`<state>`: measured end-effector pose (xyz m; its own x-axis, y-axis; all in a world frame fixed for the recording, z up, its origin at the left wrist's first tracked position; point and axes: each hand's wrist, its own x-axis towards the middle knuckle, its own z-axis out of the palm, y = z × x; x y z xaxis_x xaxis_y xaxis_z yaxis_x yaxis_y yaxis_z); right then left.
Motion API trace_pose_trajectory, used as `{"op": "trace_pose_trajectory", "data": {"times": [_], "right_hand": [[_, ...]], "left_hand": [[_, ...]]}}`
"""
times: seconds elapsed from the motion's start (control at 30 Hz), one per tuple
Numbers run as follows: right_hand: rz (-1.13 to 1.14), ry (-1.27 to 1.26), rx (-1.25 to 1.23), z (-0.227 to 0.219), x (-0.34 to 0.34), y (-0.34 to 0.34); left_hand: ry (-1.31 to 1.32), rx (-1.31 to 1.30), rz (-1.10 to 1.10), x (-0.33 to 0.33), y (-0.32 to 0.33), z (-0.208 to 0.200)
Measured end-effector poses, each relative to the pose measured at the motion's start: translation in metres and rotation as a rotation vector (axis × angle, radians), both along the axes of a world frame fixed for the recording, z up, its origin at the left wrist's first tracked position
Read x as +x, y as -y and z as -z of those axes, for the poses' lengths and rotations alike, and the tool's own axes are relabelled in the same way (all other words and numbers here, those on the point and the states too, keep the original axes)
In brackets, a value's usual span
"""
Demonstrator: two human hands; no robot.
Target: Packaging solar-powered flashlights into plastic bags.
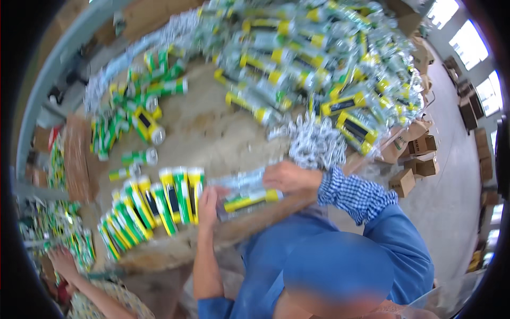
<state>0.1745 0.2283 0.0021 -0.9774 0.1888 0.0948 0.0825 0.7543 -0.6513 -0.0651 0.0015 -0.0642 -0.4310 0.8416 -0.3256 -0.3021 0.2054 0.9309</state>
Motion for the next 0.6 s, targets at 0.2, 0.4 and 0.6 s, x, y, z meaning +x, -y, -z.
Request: {"op": "trace_pose_trajectory", "data": {"times": [0.2,0.4,0.6], "right_hand": [[0.839,-0.445,-0.633,-0.087,0.042,-0.125],[1.117,-0.967,-0.25,-0.226,0.065,-0.315],[0.95,-0.899,-0.169,-0.197,0.028,-0.262]], "left_hand": [[-0.118,-0.003,-0.004,0.011,-0.019,0.004],[-0.181,-0.022,-0.003,0.017,-0.025,-0.001],[-0.369,-0.044,-0.076,0.021,-0.017,-0.004]]}}
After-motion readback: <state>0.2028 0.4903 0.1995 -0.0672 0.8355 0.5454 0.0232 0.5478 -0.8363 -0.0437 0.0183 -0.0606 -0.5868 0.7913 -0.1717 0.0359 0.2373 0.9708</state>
